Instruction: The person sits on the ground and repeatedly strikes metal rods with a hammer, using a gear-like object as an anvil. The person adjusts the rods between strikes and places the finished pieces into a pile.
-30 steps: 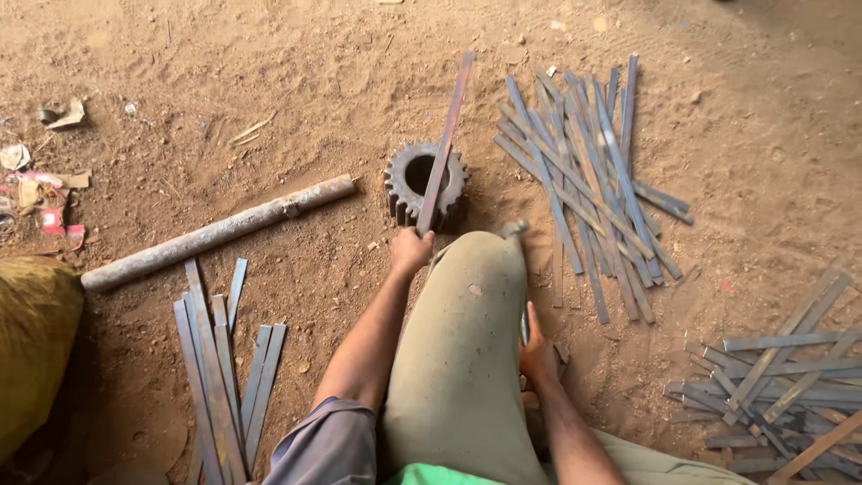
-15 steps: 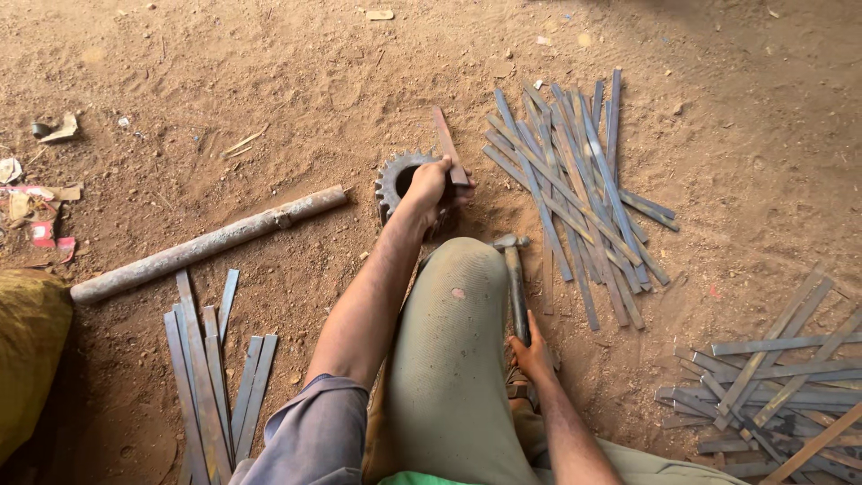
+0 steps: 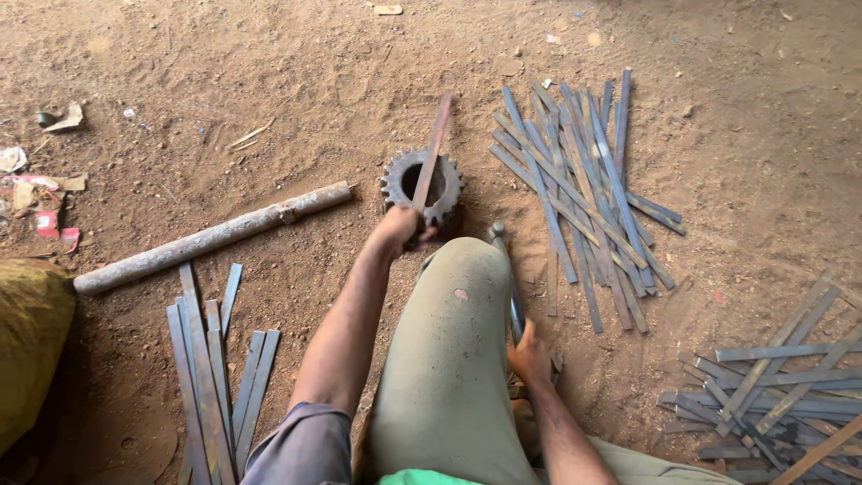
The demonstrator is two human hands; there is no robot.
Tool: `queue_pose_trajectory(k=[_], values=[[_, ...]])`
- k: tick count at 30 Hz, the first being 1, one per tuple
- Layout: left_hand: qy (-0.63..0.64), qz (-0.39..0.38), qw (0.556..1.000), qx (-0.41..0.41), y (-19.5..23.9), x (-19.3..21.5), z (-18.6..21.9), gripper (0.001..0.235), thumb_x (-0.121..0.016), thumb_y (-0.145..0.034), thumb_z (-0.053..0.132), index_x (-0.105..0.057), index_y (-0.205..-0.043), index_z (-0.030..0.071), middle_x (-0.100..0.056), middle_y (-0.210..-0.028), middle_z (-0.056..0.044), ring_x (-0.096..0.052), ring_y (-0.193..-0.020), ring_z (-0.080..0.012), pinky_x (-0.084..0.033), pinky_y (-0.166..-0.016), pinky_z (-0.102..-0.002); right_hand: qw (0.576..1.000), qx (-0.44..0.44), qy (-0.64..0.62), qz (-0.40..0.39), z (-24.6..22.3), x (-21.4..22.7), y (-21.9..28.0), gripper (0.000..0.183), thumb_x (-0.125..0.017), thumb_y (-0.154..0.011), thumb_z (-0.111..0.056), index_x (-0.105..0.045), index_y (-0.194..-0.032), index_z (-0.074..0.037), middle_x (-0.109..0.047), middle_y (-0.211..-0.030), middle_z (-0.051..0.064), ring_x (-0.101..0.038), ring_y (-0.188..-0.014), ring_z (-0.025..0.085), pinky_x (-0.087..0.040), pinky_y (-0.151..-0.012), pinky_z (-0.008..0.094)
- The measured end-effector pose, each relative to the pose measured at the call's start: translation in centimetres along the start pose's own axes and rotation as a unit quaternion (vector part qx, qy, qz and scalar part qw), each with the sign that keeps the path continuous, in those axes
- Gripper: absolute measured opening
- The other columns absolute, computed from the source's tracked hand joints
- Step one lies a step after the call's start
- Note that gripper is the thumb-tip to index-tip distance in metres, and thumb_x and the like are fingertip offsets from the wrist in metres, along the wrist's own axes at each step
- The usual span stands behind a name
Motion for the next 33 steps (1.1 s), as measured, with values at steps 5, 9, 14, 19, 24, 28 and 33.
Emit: queue_pose_trajectory(k=[5, 9, 14, 19, 24, 28, 33], values=[[-0.413, 0.210, 0.875, -0.140, -1.3, 3.2, -3.1, 0.026, -0.047, -0.099, 0.018, -0.058, -0.107, -0.004, -0.070, -0.095, -0.026, -0.072, -0.085, -0.0392, -0.058, -0.077, -0.050, 0.998, -0.052, -0.027, -0.016, 0.5, -1.3, 0.2, 0.071, -0.070, -0.087, -0.039, -0.039, -0.145, -0.014, -0.069, -0.115, 0.031, -0.067, -0.107, 0.048, -0.054, -0.092, 0.056], [-0.446, 0.219, 0.861, -0.107, -0.9, 3.0, -5.7, 0.027, -0.031, -0.110, 0.015, -0.049, -0.103, -0.003, -0.069, -0.094, -0.031, -0.071, -0.089, -0.0439, -0.057, -0.079, -0.054, 0.988, -0.060, -0.143, -0.003, -0.3, -0.1, 0.1, 0.051, -0.070, -0.086, -0.044, -0.061, -0.121, -0.008, -0.075, -0.106, 0.024, -0.074, -0.096, 0.038, -0.058, -0.085, 0.051], [-0.460, 0.240, 0.839, -0.164, 0.3, 2.0, -4.5, 0.025, -0.029, -0.105, 0.016, -0.047, -0.102, -0.001, -0.068, -0.094, -0.031, -0.070, -0.088, -0.0466, -0.056, -0.077, -0.056, 0.962, 0.043, -0.261, 0.073, -4.4, 5.2, 1.2, 0.045, -0.075, -0.086, -0.041, -0.066, -0.110, -0.004, -0.074, -0.094, 0.016, -0.070, -0.083, 0.024, -0.057, -0.075, 0.040], [-0.447, 0.223, 0.858, -0.119, 0.8, 1.8, -4.1, 0.029, -0.025, -0.109, 0.019, -0.046, -0.103, 0.000, -0.069, -0.093, -0.029, -0.071, -0.086, -0.0456, -0.057, -0.074, -0.055, 0.863, 0.282, -0.317, 0.274, -11.1, 15.5, 2.7, 0.036, -0.068, -0.100, -0.030, -0.057, -0.120, -0.003, -0.067, -0.090, 0.008, -0.066, -0.077, 0.016, -0.057, -0.066, 0.034], [-0.453, 0.202, 0.865, -0.076, 0.7, 1.7, -4.6, 0.033, -0.022, -0.111, 0.022, -0.046, -0.106, -0.001, -0.071, -0.090, -0.029, -0.072, -0.082, -0.0422, -0.061, -0.071, -0.053, 0.838, 0.399, -0.269, 0.258, -17.4, 19.0, 2.0, 0.015, -0.064, -0.105, -0.024, -0.065, -0.091, -0.019, -0.065, -0.069, -0.001, -0.060, -0.057, 0.012, -0.056, -0.059, 0.029], [-0.451, 0.212, 0.862, -0.094, -0.1, 1.9, -4.0, 0.029, -0.028, -0.108, 0.020, -0.048, -0.109, -0.002, -0.071, -0.100, -0.032, -0.071, -0.094, -0.0462, -0.057, -0.080, -0.055, 0.934, 0.267, -0.232, 0.052, -18.1, 15.4, 1.7, 0.026, -0.046, -0.106, -0.020, -0.054, -0.124, -0.003, -0.067, -0.091, 0.012, -0.065, -0.070, 0.023, -0.052, -0.055, 0.043], [-0.435, 0.196, 0.875, -0.078, -2.2, 2.6, -6.1, 0.029, -0.032, -0.104, 0.018, -0.050, -0.115, -0.002, -0.066, -0.113, -0.036, -0.065, -0.107, -0.0510, -0.052, -0.093, -0.058, 0.990, 0.007, -0.129, -0.052, -9.6, 10.7, 2.5, 0.038, -0.060, -0.098, -0.032, -0.057, -0.126, -0.007, -0.073, -0.091, 0.017, -0.076, -0.079, 0.037, -0.063, -0.069, 0.050]])
Point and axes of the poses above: each hand's wrist, its own y-axis away from the middle knuckle, its own x-axis out of the back of the hand, z = x × y, the point moved 9 cm from there along -y, towards the middle knuckle
